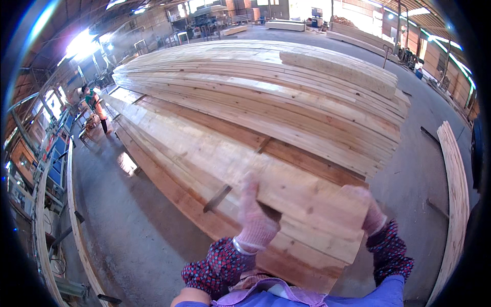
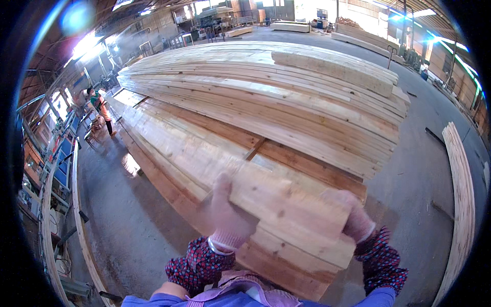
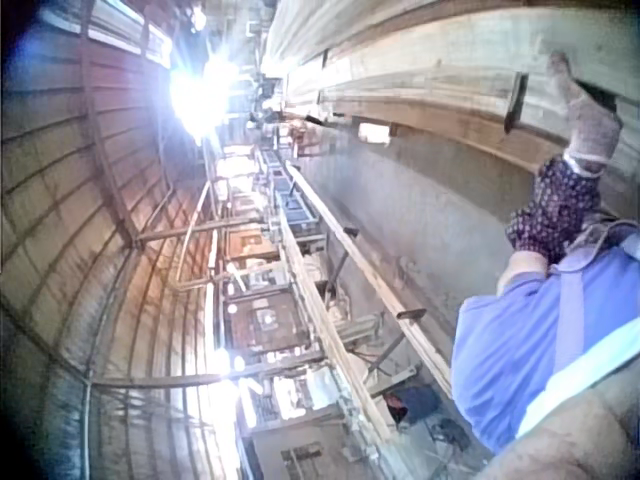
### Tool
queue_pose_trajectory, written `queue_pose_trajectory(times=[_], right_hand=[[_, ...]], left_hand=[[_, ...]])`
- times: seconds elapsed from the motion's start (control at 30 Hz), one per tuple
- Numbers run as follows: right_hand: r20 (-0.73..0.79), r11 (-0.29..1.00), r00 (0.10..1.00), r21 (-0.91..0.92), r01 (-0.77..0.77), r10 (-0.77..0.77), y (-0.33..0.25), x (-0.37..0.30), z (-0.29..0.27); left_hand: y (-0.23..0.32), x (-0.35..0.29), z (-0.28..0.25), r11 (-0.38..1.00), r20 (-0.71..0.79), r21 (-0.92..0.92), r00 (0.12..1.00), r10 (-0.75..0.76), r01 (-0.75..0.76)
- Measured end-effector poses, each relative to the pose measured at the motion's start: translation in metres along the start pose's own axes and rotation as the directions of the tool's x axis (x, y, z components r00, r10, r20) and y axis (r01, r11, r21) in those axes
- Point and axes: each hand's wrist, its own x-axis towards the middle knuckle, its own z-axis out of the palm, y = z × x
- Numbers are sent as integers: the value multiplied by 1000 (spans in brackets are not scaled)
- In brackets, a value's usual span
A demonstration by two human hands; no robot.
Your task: The person picks up long wooden planks from a pile and carries them to a metal rack. They place the planks onto the rack, stacking them one by one. The person repeats this process, moving planks from the floor to the rack.
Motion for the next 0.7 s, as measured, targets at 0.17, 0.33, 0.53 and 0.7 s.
queue_pose_trajectory(times=[0.17,0.33,0.53,0.7], right_hand=[[-358,981,929,191,-23,91,-8,53,-104],[-553,979,821,201,-34,142,15,74,-209],[-789,948,603,-91,-306,119,37,53,-341],[-847,587,503,-499,-638,-173,-32,90,-293]], left_hand=[[-52,73,93,991,123,87,986,-115,105],[-97,129,171,959,24,189,976,-218,209],[-167,212,200,800,46,503,915,-402,326],[-190,293,206,460,-150,836,931,-333,299]])
